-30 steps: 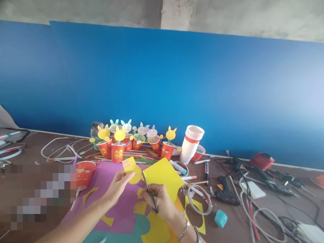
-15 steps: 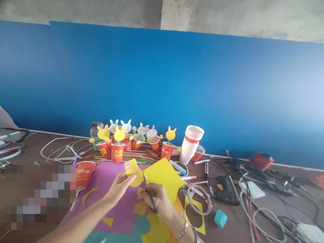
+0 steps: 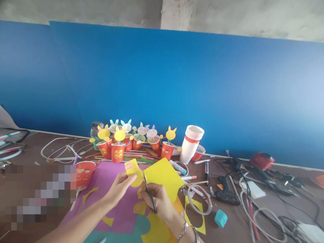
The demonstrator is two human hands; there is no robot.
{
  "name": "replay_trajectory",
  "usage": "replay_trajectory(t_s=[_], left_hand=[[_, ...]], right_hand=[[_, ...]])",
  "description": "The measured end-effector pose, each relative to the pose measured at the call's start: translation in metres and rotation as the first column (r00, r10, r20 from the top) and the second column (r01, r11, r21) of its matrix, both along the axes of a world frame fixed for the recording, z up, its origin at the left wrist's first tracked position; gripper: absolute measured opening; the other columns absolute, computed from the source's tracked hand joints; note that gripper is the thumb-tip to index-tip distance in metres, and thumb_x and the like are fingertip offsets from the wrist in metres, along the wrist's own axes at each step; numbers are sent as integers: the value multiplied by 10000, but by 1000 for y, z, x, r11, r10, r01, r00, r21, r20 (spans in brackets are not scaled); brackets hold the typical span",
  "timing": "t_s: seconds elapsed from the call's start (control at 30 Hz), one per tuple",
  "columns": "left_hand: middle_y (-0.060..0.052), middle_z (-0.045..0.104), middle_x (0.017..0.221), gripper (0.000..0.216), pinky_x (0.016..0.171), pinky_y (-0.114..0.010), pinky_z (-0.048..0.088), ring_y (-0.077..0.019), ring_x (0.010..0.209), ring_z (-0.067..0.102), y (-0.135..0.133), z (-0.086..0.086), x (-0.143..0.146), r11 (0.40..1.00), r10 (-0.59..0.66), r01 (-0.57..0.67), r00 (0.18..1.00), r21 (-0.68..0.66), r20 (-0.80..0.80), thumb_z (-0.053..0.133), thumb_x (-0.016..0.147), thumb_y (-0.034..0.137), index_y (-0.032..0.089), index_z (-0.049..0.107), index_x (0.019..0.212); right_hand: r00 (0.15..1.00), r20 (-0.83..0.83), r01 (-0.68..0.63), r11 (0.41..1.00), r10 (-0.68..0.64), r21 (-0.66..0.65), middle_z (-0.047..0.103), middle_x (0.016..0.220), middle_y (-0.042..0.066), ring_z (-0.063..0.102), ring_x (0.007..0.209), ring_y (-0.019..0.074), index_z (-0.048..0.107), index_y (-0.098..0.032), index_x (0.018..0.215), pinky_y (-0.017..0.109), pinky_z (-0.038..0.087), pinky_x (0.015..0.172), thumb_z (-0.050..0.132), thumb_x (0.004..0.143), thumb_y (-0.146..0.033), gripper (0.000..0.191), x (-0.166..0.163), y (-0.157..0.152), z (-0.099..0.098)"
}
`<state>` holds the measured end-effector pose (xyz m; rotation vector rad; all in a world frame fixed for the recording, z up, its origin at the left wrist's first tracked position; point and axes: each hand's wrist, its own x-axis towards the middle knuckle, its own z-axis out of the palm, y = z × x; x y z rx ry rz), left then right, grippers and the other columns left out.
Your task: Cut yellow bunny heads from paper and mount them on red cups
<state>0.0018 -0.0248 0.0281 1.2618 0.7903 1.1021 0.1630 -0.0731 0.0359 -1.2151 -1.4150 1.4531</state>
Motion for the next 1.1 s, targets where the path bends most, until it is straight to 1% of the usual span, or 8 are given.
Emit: replay_trajectory(t_s=[0.2, 0.33, 0.4, 0.63, 0.77, 0.87, 0.97, 1.1], left_hand=[[3, 608, 621, 288, 597, -235, 401, -123, 587, 507, 2, 0, 0, 1000, -6, 6, 1000, 10, 13, 613, 793, 400, 133, 655, 694], [-1, 622, 621, 300, 600, -238, 408, -126, 587, 519, 1, 0, 0, 1000, -3, 3, 1000, 4, 17, 619, 787, 412, 130, 664, 693], [-5, 634, 632, 301, 603, -240, 411, -132, 594, 530, 1, 0, 0, 1000, -3, 3, 1000, -2, 13, 622, 783, 415, 130, 670, 701], [-11, 638, 632, 299, 601, -243, 412, -144, 605, 543, 0, 2, 0, 1000, 7, -7, 1000, -1, 4, 623, 779, 418, 140, 659, 677], [-17, 640, 630, 301, 601, -249, 411, -154, 614, 548, -1, 2, 0, 1000, 21, -21, 1000, -11, -7, 621, 774, 423, 138, 662, 690], [-19, 650, 647, 303, 609, -248, 411, -153, 618, 550, -1, 3, 0, 1000, 25, -25, 1000, -18, -12, 616, 779, 423, 136, 662, 695], [-8, 648, 653, 280, 614, -244, 408, -146, 621, 546, -2, 3, 0, 999, 48, -48, 999, -21, -13, 617, 780, 411, 140, 665, 730], [-10, 640, 661, 277, 615, -248, 404, -149, 625, 541, -2, 4, 0, 996, 81, -82, 996, -24, -39, 617, 777, 411, 138, 661, 753]], right_hand=[[1000, 11, 9, 1000, -9, 6, 592, 670, 26, 392, 449, 59, 645, -121, 752, 195, 301, 402, 627, 730, -573, 452, -1, -1, 4], [999, 36, 24, 1000, -23, -17, 504, 562, -21, 325, 411, 46, 644, -122, 754, 195, 253, 390, 615, 728, -597, 477, -1, -2, 5], [999, 35, 30, 999, -29, -21, 481, 540, -30, 308, 408, 45, 648, -123, 739, 197, 243, 392, 628, 711, -601, 479, -1, -2, 6], [999, 14, 35, 999, -35, -20, 480, 535, -30, 289, 423, 47, 660, -123, 732, 197, 232, 404, 639, 703, -600, 478, -1, -2, 5], [999, 0, 34, 999, -34, -21, 559, 592, -5, 319, 435, 55, 669, -137, 722, 198, 240, 404, 656, 692, -586, 451, 0, -2, 4], [1000, 7, 28, 999, -28, -24, 597, 637, 11, 328, 427, 53, 666, -136, 732, 198, 247, 398, 650, 685, -602, 469, 0, -2, 4], [1000, 4, 28, 999, -28, -40, 573, 612, 3, 329, 425, 51, 658, -129, 731, 198, 244, 395, 672, 665, -598, 474, -1, -2, 5], [1000, -27, 14, 999, -15, -30, 521, 574, -19, 314, 419, 44, 650, -128, 709, 201, 215, 395, 693, 668, -562, 438, -2, -2, 4]])
